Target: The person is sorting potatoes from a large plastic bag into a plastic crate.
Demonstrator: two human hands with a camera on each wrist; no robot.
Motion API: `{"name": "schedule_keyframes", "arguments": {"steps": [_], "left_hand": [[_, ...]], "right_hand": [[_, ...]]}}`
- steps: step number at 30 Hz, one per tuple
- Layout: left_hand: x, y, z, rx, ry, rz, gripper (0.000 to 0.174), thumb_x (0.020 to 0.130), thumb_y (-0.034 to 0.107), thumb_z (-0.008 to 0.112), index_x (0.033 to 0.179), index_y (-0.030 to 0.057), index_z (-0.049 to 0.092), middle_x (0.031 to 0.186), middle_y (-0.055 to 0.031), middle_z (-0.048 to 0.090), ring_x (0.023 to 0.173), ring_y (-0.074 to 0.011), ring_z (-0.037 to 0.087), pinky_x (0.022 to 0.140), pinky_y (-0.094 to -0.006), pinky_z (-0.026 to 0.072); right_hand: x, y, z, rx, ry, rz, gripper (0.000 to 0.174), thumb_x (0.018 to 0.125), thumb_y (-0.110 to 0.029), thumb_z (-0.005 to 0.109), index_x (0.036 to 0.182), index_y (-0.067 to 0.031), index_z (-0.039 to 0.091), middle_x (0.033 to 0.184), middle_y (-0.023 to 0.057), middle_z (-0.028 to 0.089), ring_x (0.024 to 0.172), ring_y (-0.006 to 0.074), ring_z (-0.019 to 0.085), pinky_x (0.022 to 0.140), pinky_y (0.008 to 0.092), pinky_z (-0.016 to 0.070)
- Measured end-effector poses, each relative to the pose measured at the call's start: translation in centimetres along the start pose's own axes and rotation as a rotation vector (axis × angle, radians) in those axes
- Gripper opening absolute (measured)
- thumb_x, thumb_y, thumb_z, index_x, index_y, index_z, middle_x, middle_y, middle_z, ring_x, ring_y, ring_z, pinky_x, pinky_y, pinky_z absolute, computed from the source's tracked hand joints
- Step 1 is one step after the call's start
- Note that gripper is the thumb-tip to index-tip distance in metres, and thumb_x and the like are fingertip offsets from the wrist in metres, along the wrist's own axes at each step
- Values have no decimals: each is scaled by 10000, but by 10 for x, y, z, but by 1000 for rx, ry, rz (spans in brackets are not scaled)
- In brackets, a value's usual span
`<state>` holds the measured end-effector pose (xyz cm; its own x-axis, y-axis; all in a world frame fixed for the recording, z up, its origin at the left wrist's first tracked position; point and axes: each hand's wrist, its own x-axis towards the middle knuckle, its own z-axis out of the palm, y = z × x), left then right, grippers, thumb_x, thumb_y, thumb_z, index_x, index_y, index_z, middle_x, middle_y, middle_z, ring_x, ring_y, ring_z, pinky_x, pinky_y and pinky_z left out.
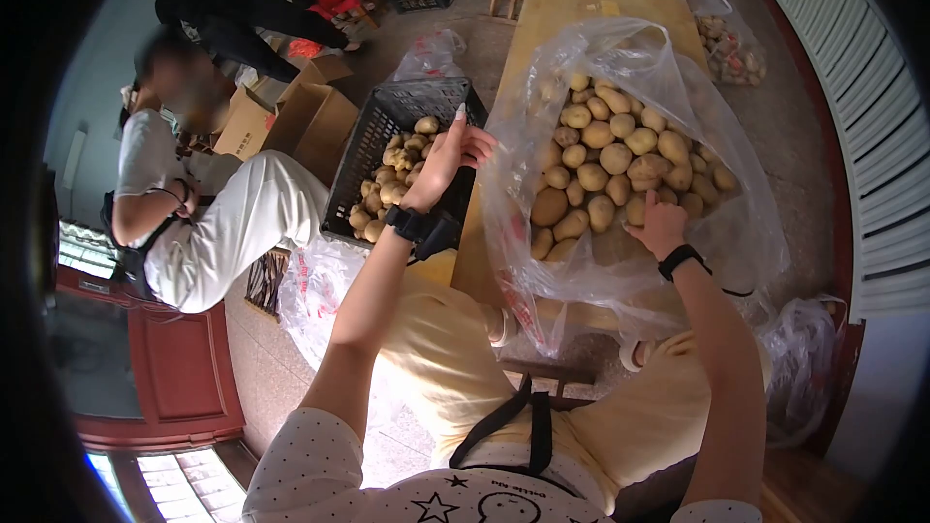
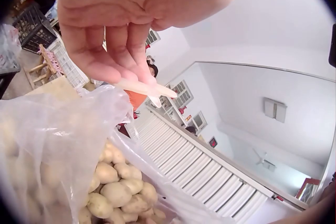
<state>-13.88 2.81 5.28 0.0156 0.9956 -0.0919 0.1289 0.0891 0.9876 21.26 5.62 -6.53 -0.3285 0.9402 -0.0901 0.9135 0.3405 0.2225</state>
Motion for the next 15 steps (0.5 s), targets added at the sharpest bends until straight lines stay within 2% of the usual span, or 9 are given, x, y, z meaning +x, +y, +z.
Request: {"name": "schedule_keyframes", "arguments": {"steps": [5, 9, 11, 15], "left_hand": [[2, -4, 0, 16, -18, -16, 725, 943, 591, 208, 862, 26, 653, 754, -14, 594, 699, -96, 529, 685, -229, 452], [1, -5, 0, 17, -14, -3, 730, 943, 592, 202, 864, 24, 653, 749, -17, 593, 698, -98, 532, 688, -236, 456], [1, -4, -1, 13, -14, -5, 730, 943, 592, 201, 866, 24, 653, 748, -17, 592, 698, -99, 533, 688, -235, 457], [3, -6, -1, 1, -17, 4, 729, 947, 577, 190, 846, 20, 650, 745, -31, 610, 697, -111, 560, 655, -243, 457]], "right_hand": [[4, 3, -6, 41, -4, -59, 774, 625, -605, 699, 1104, -28, 507, 731, 66, 639, 691, 223, 642, 582, 333, 498], [5, 12, -6, 112, -2, -119, 743, 621, -594, 704, 1065, -23, 534, 743, 84, 637, 719, 237, 640, 602, 333, 496], [3, 16, -10, 84, -17, -231, 717, 623, -588, 704, 1040, -28, 540, 731, 89, 631, 705, 248, 637, 597, 333, 490], [2, 12, -10, 50, -116, -197, 737, 615, -588, 709, 1069, -33, 539, 725, 86, 629, 708, 241, 635, 598, 329, 485]]}}
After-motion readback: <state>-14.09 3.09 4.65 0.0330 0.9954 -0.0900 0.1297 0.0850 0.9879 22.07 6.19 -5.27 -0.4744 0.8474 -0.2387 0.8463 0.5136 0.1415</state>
